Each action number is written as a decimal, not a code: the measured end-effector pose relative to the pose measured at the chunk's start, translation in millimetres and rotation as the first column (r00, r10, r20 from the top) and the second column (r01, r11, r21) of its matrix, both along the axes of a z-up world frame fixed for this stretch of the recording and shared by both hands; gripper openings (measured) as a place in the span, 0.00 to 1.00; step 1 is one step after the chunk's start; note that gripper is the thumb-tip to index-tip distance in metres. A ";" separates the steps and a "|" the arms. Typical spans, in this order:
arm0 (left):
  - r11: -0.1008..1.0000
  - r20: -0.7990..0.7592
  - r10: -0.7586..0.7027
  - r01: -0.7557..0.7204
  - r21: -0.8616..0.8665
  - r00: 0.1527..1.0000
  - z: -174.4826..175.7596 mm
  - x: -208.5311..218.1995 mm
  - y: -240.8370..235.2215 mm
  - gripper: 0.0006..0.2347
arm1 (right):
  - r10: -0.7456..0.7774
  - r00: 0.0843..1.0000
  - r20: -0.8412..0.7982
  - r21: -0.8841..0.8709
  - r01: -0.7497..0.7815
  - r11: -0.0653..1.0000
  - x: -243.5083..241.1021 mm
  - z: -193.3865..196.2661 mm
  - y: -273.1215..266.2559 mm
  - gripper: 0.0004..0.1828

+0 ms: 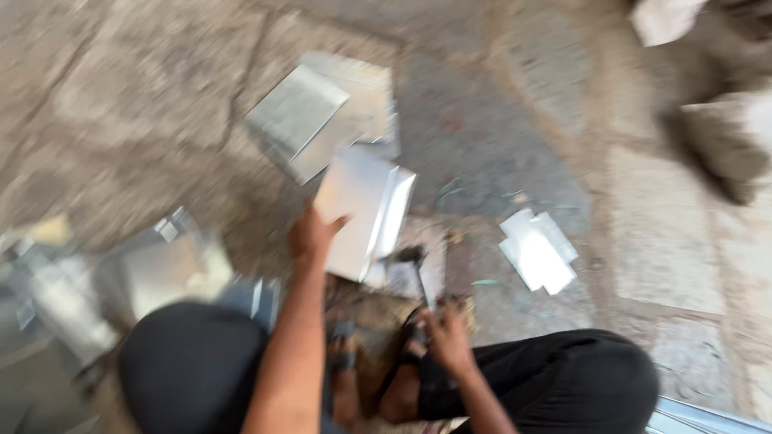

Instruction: The person sits on the floor and uses a hammer to bend and flatten the edges of various metal sheets, handling them one at a time and placing them in a pile.

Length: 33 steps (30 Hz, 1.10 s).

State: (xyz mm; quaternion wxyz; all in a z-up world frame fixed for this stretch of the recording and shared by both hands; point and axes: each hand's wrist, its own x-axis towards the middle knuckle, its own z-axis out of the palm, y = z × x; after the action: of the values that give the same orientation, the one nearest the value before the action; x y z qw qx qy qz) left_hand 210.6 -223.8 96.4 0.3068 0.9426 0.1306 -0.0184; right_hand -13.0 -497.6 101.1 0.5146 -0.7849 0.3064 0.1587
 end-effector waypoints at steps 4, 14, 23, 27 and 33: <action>0.997 -0.005 -0.025 0.025 0.075 1.000 -8.4 2.7 11.4 0.41 | 0.236 0.877 0.419 -0.217 -0.155 0.964 11.5 8.8 19.5 0.30; 0.999 -0.277 0.024 -0.014 0.038 0.961 -18.4 0.3 11.2 0.35 | 0.257 0.958 0.125 -0.215 -0.226 0.950 25.8 46.9 33.5 0.25; 0.988 -0.145 0.047 -0.025 0.150 0.988 13.0 -1.5 1.8 0.39 | 0.079 0.956 0.281 -0.122 -0.046 0.991 9.9 66.6 21.6 0.26; 0.988 -0.068 0.089 -0.080 0.132 0.994 19.3 -7.7 -2.7 0.35 | 0.052 0.943 0.327 -0.151 -0.002 0.989 11.6 60.2 12.5 0.25; 0.996 -0.124 0.071 -0.065 0.054 0.990 13.2 7.9 -2.8 0.38 | -0.008 0.985 0.170 0.053 -0.001 0.999 7.9 46.3 23.1 0.20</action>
State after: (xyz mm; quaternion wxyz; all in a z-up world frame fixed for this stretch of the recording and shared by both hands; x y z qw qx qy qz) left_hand 218.5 -226.6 109.6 0.2746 0.9419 0.1823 -0.0641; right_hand -5.0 -474.5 147.4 0.5598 -0.7811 0.2585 0.0984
